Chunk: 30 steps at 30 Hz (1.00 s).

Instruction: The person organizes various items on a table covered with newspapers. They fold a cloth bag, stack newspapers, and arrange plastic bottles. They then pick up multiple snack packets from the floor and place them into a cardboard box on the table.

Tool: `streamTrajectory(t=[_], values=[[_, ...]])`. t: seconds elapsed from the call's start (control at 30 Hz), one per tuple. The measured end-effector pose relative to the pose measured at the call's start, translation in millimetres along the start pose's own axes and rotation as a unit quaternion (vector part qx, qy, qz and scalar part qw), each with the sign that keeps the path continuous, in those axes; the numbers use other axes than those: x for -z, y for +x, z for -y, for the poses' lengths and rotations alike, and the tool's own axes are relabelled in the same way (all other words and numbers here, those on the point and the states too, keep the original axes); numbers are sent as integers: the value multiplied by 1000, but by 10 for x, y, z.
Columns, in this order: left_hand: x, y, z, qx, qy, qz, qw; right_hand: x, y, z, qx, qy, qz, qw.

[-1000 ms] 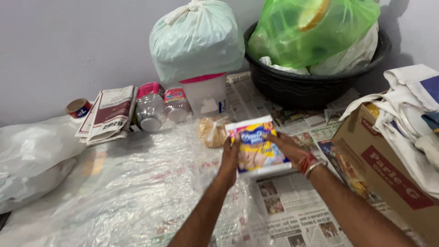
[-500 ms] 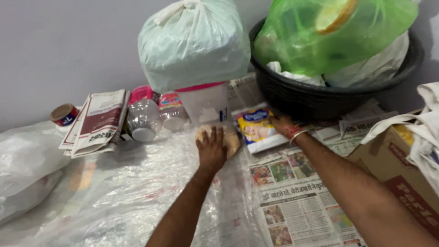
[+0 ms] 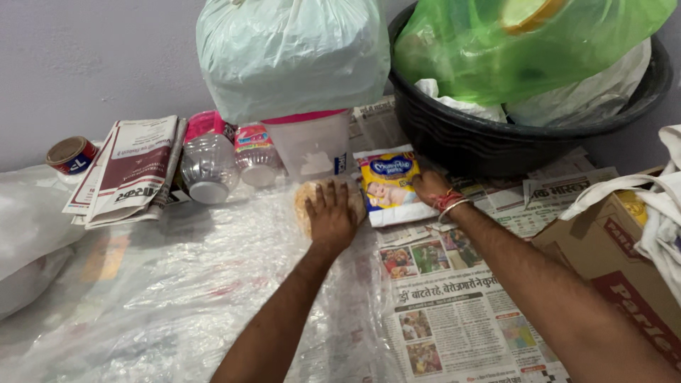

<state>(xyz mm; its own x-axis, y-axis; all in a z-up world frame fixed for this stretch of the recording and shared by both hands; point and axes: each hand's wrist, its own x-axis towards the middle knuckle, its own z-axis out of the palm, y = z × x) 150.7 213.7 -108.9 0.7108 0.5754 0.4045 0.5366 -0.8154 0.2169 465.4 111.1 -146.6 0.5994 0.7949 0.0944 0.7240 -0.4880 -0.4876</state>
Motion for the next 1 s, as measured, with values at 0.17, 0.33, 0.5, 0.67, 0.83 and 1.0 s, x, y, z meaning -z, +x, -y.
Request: streamTrajectory(t=[0.17,0.33,0.5,0.67,0.83,1.0], values=[[37,46,37,14,-10,34,999,302,-273,642,-26,-104,-38,994],[22,-43,7,15,20,-12,1000,410,-674,1250,198,-196,-49,959],[142,-5,97,10,-3,29,1000,474,-815,1386,264,-221,-11,939],[411,-9,158,3,-16,1,1000,657,-827,1461,205,-219,29,954],[703,-358,15,-6,-41,13,999,671,-1289,1700,286,-130,-40,948],[1001,-892,-160,-17,-60,7,998,519,-1936,2042,326,-90,7,941]])
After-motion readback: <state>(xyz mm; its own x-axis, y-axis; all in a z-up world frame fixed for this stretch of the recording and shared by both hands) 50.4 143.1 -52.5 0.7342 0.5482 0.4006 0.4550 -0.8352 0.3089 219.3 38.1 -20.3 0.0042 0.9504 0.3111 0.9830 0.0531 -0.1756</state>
